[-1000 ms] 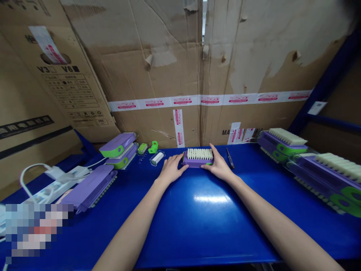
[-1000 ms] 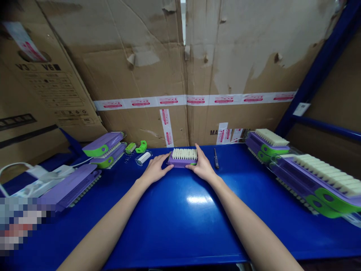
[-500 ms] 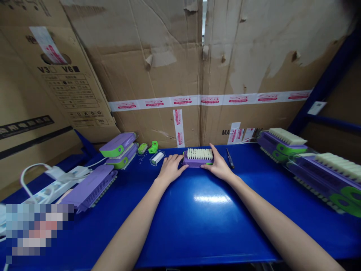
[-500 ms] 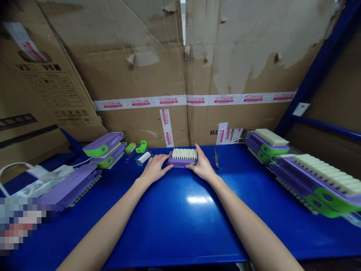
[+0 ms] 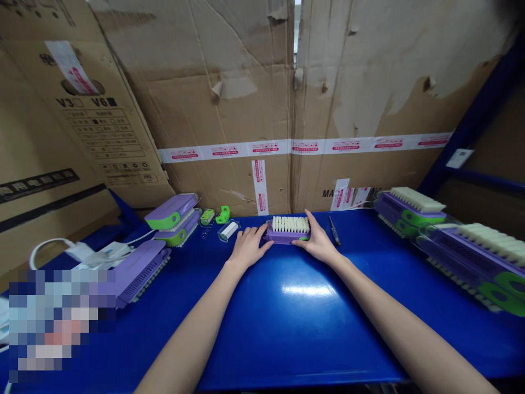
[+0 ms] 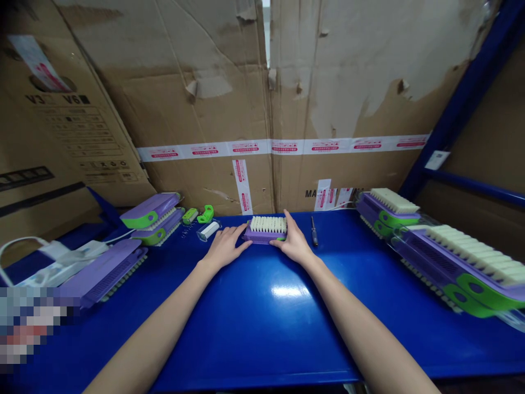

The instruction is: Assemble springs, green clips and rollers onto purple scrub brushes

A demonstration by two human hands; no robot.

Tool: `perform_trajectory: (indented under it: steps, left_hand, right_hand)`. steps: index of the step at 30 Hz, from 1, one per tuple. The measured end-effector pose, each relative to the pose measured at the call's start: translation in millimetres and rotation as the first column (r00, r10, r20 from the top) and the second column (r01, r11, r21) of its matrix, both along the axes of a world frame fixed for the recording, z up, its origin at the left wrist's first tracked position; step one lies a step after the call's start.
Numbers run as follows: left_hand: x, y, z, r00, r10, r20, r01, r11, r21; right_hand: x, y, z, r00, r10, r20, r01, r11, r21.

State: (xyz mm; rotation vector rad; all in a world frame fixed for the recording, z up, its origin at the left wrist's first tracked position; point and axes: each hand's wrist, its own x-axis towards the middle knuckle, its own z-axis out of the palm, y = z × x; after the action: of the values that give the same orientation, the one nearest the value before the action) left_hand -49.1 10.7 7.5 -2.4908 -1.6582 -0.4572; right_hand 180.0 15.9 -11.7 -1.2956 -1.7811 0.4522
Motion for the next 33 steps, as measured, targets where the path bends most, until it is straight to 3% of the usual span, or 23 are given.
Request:
perform_trajectory:
  steps: [6, 10, 13, 18, 27, 30, 33]
  left_hand:
    - [-6.5, 4.3, -2.3, 0.958, -0.058, 0.28, 0.085, 0.993, -0.086]
    - [-8.0, 11.0, -6.5, 0.787, -0.106, 0.608, 0.239, 0.961, -0.142]
    - [-7.1, 13.2, -8.4, 0.659, -0.101, 0.745, 0.316, 0.936, -0.153]
    - [-7.1, 13.4, -10.3, 0.653, -0.127, 0.747, 0.379, 0.909, -0.176]
    - [-11.4, 18.9, -10.5, 0.673, -0.104, 0.732, 0.28, 0.952, -0.123]
    - [-9.7, 19.0, -11.7, 0.633, -0.094, 0.768, 0.284, 0.951, -0.118]
    - [-5.8, 19.6, -14.3, 0.546, -0.052, 0.836, 0.293, 0.947, -0.133]
  right_hand:
    - [0.7, -0.7, 1.8, 0.995, 0.052, -0.087, -0.054, 0.998, -0.022]
    - [1.2, 0.1, 3.8, 0.958, 0.064, -0.279, -0.098, 0.989, -0.11]
    - [1.7, -0.8, 7.6, 0.924, 0.067, -0.375, -0.131, 0.98, -0.149]
    - [2.4, -3.4, 13.7, 0.909, 0.035, -0.415, -0.122, 0.975, -0.185]
    - [3.4, -2.0, 11.4, 0.907, 0.045, -0.418, -0.129, 0.976, -0.176]
    - [3.4, -1.6, 10.7, 0.912, 0.052, -0.408, -0.13, 0.978, -0.164]
    - [3.7, -0.7, 9.5, 0.911, 0.048, -0.41, -0.128, 0.977, -0.17]
